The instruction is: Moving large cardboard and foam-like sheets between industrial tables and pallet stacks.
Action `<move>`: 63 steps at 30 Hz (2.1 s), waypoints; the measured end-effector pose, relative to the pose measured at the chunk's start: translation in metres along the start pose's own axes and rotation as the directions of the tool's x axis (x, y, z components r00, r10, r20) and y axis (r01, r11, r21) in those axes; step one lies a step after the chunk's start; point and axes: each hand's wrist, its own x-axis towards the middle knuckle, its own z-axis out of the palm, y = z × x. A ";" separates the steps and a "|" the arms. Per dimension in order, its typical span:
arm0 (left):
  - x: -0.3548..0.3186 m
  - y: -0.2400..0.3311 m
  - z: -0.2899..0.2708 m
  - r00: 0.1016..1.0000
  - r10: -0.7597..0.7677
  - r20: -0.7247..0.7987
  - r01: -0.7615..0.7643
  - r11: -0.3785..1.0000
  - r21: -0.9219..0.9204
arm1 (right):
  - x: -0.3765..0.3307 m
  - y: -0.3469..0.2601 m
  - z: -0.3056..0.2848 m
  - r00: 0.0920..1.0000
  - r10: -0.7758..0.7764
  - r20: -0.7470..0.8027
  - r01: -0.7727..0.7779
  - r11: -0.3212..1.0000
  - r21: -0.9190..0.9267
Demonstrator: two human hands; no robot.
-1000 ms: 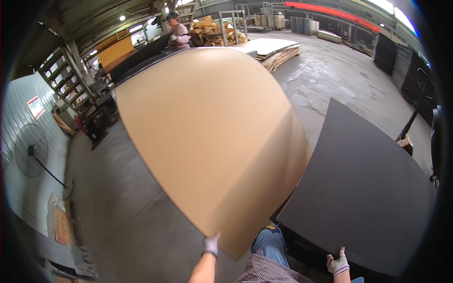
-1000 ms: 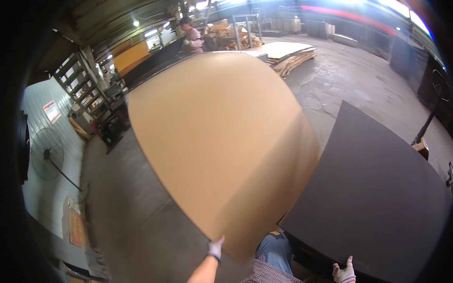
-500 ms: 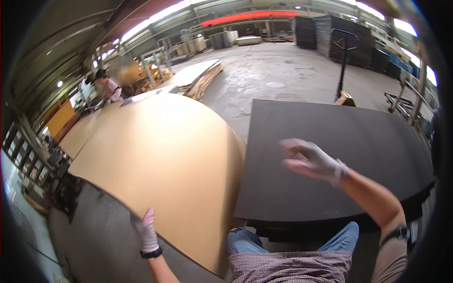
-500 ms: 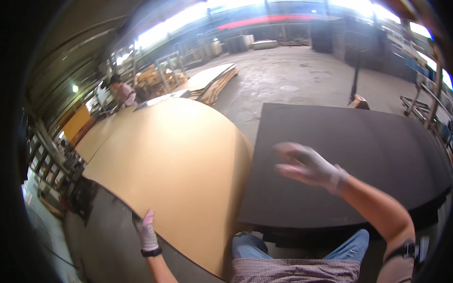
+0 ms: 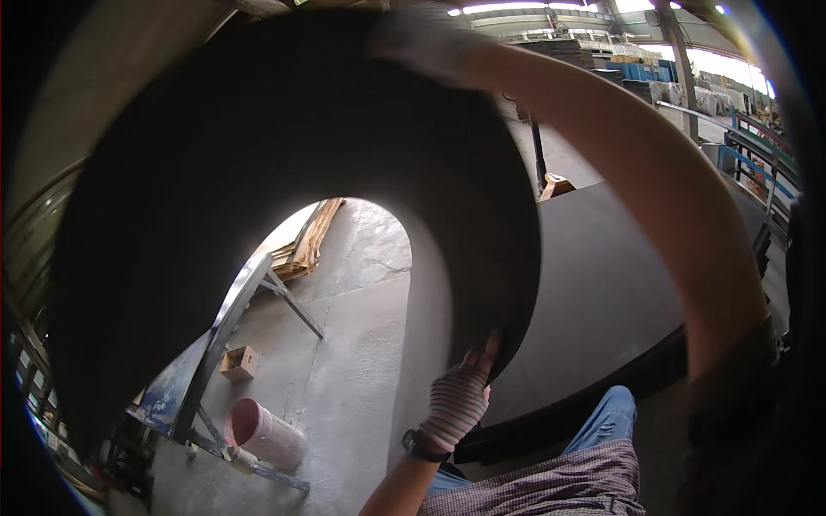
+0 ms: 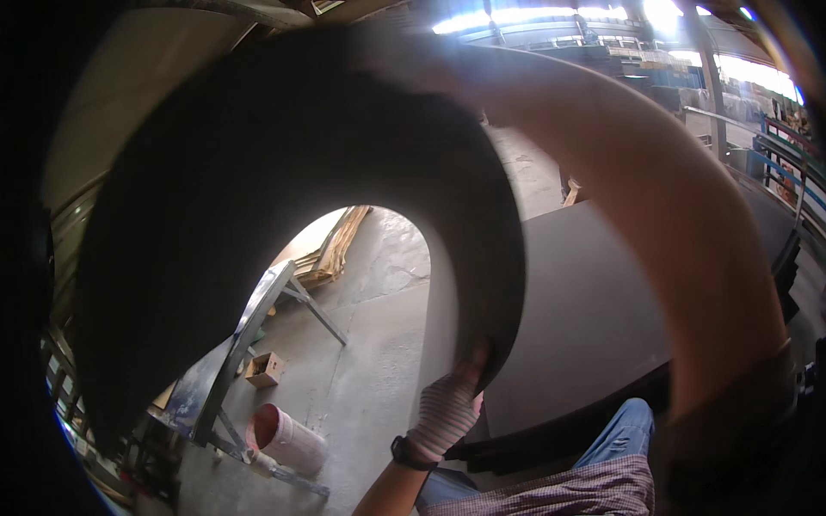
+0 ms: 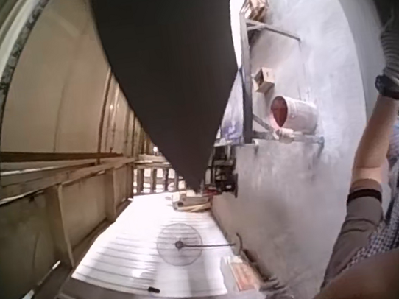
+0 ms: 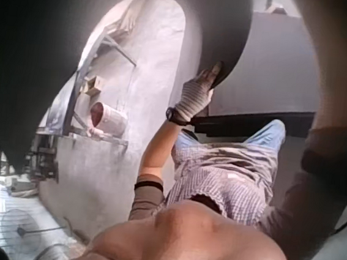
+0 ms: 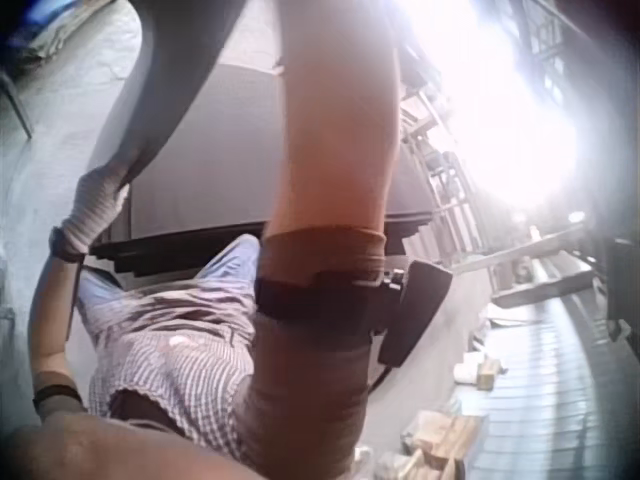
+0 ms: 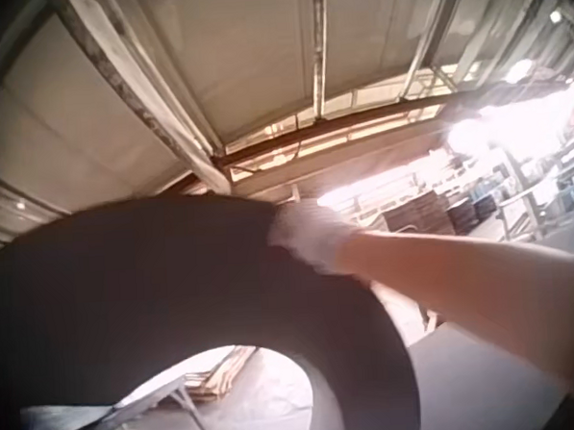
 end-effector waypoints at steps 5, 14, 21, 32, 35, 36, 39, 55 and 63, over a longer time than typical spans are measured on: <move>-0.005 0.017 0.070 0.999 0.033 0.033 -0.038 0.989 0.145 | -0.316 0.197 -0.133 0.897 0.437 -0.064 -0.353 0.621 -0.700; -0.114 -0.025 0.141 0.904 0.174 0.391 -0.232 0.967 0.106 | -0.935 -0.085 -0.052 -0.485 0.856 -0.182 -0.736 -0.286 0.613; -0.109 -0.074 0.088 0.956 0.277 0.099 -0.294 0.885 0.362 | -0.878 -0.105 -0.101 -0.457 0.845 -0.279 -0.687 -0.136 0.714; -0.131 -0.075 0.085 0.999 0.008 -0.041 -0.001 0.984 0.177 | -0.818 -0.033 -0.148 -0.543 0.815 -0.203 -0.653 -0.257 0.713; -0.082 -0.014 0.121 0.999 0.037 0.028 -0.041 0.986 0.161 | -0.763 -0.127 -0.023 -0.328 0.944 -0.041 -0.713 -0.220 0.666; -0.066 0.008 0.133 0.998 0.053 0.040 -0.058 0.989 0.138 | -0.750 -0.142 -0.008 -0.310 0.944 0.112 -0.677 -0.302 0.671; -0.032 0.041 0.188 0.995 0.042 0.095 -0.048 0.997 0.055 | -0.742 -0.131 0.030 -0.288 0.957 0.022 -0.753 -0.240 0.613; -0.126 -0.050 0.221 0.768 -0.578 0.276 0.420 0.128 -0.899 | -0.721 -0.147 0.089 -0.586 0.559 0.586 -0.270 -0.817 0.509; -0.339 -0.308 0.086 -0.148 -0.979 0.140 -0.228 -0.104 -0.968 | -0.678 -0.133 0.114 -0.530 0.384 0.757 -0.600 -0.800 -0.015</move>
